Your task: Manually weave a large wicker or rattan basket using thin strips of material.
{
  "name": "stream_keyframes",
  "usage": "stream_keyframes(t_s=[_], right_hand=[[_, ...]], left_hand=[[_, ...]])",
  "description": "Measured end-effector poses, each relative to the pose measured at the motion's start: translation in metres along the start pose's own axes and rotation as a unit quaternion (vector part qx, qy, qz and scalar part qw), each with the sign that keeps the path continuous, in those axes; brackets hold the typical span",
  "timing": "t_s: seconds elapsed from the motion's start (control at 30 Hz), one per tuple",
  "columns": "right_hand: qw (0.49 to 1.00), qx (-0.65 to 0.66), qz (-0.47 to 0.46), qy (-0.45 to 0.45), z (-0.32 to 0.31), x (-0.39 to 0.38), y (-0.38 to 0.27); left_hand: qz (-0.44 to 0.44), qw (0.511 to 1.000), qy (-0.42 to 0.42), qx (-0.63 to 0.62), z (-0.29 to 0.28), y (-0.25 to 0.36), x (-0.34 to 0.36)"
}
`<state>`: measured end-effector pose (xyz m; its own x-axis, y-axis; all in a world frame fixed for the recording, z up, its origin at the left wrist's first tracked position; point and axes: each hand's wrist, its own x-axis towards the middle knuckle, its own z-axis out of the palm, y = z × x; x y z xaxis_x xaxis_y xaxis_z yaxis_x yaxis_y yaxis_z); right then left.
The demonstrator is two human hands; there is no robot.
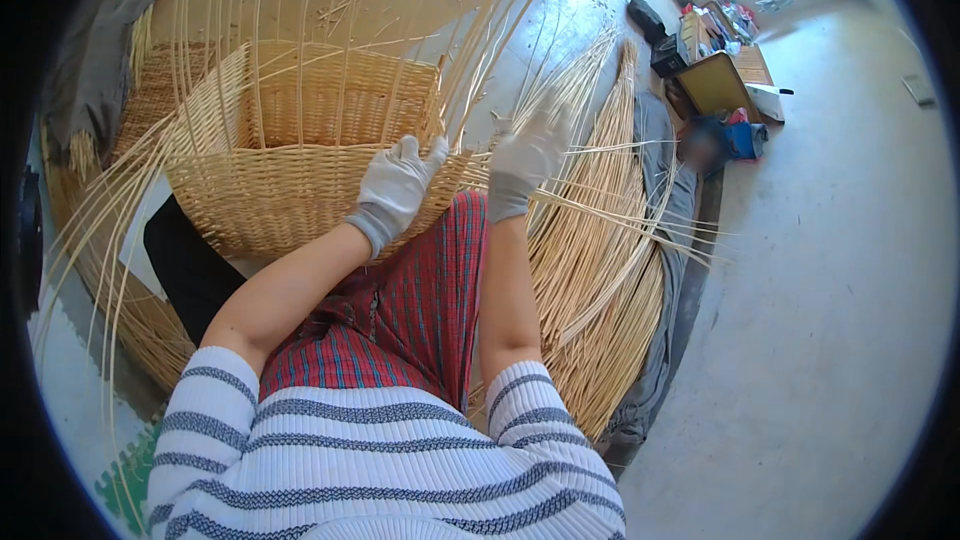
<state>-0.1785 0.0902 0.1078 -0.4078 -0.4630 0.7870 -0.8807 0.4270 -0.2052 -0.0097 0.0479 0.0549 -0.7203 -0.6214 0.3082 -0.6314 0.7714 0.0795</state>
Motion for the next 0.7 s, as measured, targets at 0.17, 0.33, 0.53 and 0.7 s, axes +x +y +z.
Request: stream_keyframes(t_s=[0.17, 0.33, 0.53, 0.7], right_hand=[[0.992, 0.12, -0.014, -0.029, -0.001, -0.022, -0.026], [0.881, 0.444, 0.134, -0.096, -0.003, -0.109, -0.066], [0.783, 0.469, 0.001, -0.409, -0.018, -0.131, -0.213], [0.726, 0.484, -0.219, -0.437, -0.028, -0.12, -0.336]], left_hand=[[0.038, 0.991, -0.112, -0.067, -0.018, -0.021, 0.011], [-0.007, 0.863, 0.118, -0.491, -0.043, -0.102, -0.065], [-0.372, 0.536, 0.403, -0.642, -0.001, -0.316, -0.21], [-0.395, 0.602, 0.417, -0.555, -0.059, -0.293, -0.174]])
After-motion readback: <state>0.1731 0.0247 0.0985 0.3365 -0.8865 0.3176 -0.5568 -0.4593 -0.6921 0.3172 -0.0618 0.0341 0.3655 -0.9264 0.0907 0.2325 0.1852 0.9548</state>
